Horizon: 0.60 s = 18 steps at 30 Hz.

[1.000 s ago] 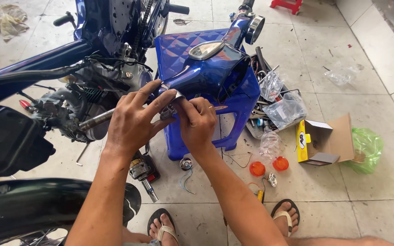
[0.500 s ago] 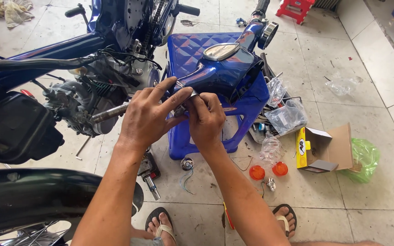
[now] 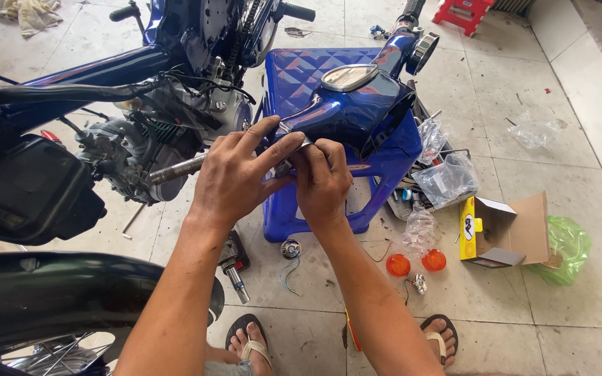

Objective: Assembling and wiring the front instrument cluster and headlight of a motorcycle

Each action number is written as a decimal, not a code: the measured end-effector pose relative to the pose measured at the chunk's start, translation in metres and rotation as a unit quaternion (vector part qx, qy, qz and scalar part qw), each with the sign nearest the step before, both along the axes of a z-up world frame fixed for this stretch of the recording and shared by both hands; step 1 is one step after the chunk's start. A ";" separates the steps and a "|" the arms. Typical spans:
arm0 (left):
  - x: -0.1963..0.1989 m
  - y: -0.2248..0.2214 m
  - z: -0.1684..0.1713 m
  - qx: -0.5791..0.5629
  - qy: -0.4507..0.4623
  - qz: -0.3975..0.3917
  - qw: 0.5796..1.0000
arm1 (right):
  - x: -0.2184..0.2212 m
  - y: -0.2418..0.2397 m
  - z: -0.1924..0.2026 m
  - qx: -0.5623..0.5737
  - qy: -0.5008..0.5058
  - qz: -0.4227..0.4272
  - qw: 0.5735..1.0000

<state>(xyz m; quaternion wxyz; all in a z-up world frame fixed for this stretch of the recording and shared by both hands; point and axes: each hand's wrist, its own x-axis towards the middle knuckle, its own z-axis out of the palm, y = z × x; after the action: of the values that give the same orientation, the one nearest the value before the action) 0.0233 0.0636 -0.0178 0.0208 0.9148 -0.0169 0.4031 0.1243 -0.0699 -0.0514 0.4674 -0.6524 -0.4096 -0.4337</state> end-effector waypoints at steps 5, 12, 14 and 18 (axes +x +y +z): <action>0.002 0.003 -0.001 0.008 0.000 -0.007 1.000 | -0.001 0.004 0.000 0.035 -0.003 0.002 0.999; 0.001 0.002 -0.002 0.007 -0.007 -0.007 1.000 | 0.001 0.002 -0.002 0.029 -0.021 0.013 0.999; 0.001 0.002 -0.002 0.007 -0.007 -0.007 1.000 | 0.002 0.000 -0.001 0.028 -0.021 0.009 0.999; 0.001 0.003 -0.002 0.004 -0.006 -0.010 1.000 | 0.004 -0.002 0.002 0.026 -0.028 0.025 0.999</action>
<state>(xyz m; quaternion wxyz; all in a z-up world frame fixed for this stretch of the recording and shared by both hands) 0.0243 0.0661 -0.0197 0.0206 0.9123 -0.0277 0.4081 0.1281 -0.0720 -0.0498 0.4832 -0.6175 -0.4271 -0.4503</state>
